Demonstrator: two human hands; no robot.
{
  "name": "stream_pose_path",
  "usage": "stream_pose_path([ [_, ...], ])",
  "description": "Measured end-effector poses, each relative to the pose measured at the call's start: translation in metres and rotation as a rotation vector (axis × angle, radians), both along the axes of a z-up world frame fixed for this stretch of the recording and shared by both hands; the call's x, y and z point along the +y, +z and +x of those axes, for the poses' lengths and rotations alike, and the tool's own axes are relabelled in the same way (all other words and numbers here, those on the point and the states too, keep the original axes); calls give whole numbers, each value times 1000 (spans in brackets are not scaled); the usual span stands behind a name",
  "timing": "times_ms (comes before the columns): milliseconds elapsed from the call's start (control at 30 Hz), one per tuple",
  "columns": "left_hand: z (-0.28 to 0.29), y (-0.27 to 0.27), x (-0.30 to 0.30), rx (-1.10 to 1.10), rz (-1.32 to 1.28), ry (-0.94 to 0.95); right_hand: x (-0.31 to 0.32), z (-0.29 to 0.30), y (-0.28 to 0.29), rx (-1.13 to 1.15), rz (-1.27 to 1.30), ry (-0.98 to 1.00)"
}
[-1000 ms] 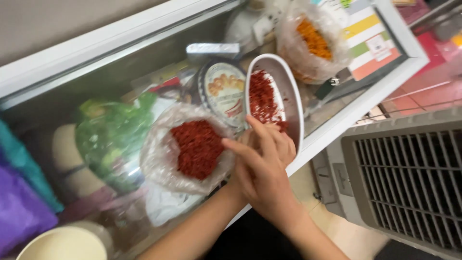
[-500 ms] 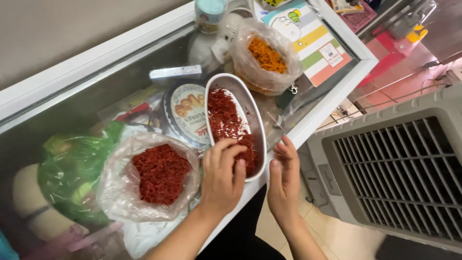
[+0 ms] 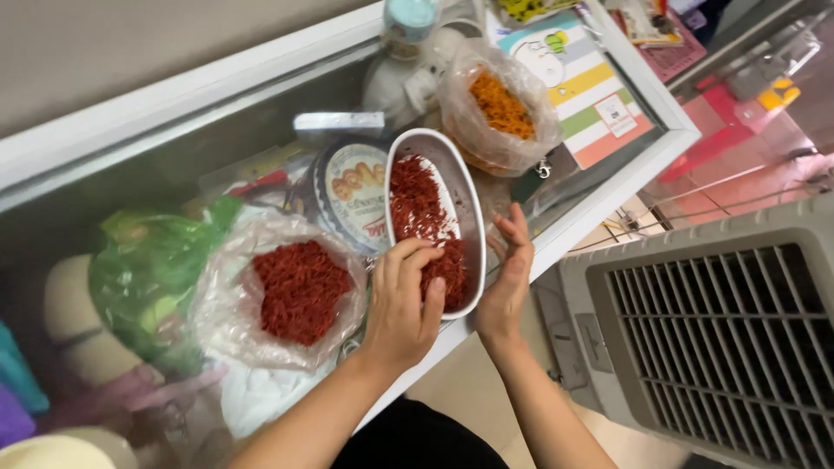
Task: The recorder is sorting pieces of dried shredded meat from a container into a small plastic bag.
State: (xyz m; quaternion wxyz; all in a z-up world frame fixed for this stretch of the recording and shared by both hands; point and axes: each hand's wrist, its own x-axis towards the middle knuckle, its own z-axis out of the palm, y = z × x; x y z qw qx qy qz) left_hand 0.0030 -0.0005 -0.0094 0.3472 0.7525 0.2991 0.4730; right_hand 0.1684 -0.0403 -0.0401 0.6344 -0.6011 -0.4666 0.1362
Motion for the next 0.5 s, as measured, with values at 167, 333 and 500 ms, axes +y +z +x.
stream_pose_path([
  [167, -1, 3, -4, -7, -5, 30, -3, 3, -7, 18, 41, 14],
  [333, -5, 6, -5, -8, -19, 19, -4, 0, -5, 24, 49, -4],
  [500, -5, 0, -6, -101, -24, 16, -2, -6, 0, 36, 39, -17],
])
